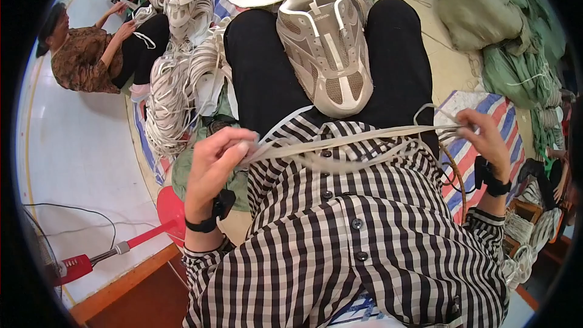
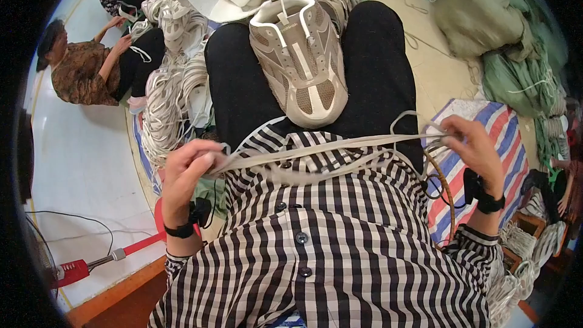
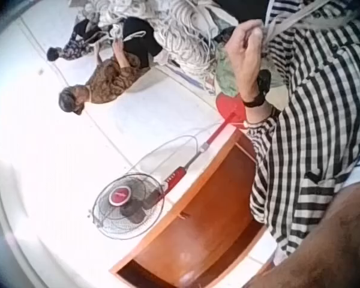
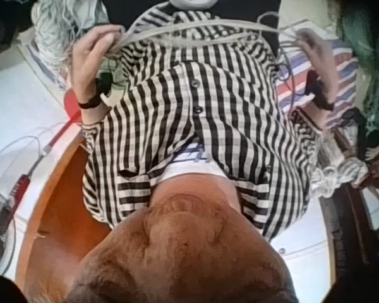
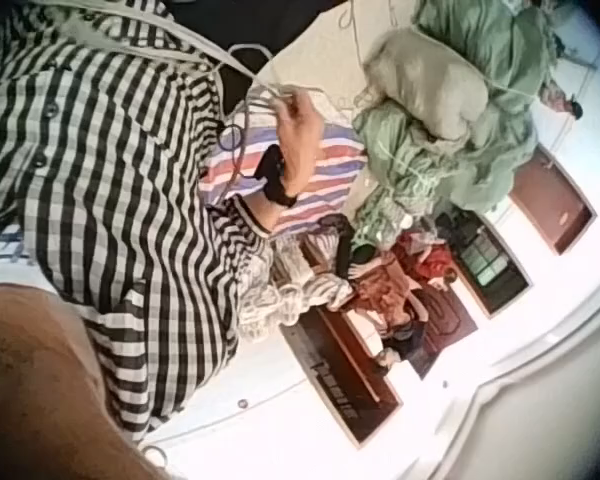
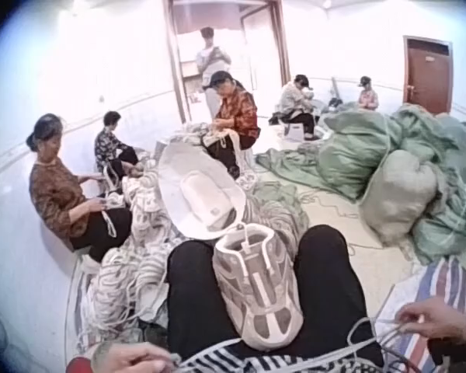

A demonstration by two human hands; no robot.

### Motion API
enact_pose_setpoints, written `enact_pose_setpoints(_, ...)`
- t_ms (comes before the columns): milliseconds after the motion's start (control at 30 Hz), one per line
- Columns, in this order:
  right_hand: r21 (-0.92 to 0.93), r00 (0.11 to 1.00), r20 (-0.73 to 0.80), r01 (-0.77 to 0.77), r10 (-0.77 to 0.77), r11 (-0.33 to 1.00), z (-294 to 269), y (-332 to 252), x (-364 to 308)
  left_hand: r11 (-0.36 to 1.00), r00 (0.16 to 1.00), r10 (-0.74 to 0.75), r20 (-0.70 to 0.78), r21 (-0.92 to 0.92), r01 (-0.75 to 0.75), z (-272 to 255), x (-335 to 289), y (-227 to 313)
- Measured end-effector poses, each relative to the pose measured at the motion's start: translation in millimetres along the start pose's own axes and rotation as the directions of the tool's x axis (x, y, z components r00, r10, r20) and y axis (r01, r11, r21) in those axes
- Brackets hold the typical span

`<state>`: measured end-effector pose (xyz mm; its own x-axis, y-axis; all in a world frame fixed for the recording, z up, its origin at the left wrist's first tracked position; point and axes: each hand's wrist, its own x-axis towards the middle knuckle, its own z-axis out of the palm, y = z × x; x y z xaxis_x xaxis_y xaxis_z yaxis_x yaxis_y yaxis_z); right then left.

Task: The recorder is lacing a shoe while sitting in a room with other workers who are also preparing shoe components.

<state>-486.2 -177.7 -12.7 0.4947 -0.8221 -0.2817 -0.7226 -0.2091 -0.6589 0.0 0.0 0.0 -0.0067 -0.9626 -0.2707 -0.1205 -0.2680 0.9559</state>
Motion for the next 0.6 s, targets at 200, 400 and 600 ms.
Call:
enact_pose_setpoints(200,-0.27,0.947,-0.154,0.234,-0.282,0.934,40,-14,15,0.997,0.983,0.075,-0.169,-0.02,-0.08,-3,20,-22)
enact_pose_setpoints(400,0.017,0.929,-0.123,0.353,-0.349,0.935,48,-90,21,0.972,0.912,0.176,-0.372,-0.081,-0.22,-33,29,-5)
enact_pose_setpoints(600,-0.211,0.819,0.079,0.571,-0.568,0.794,84,-132,52,0.955,0.946,0.239,-0.221,-0.122,-0.269,-29,49,9)
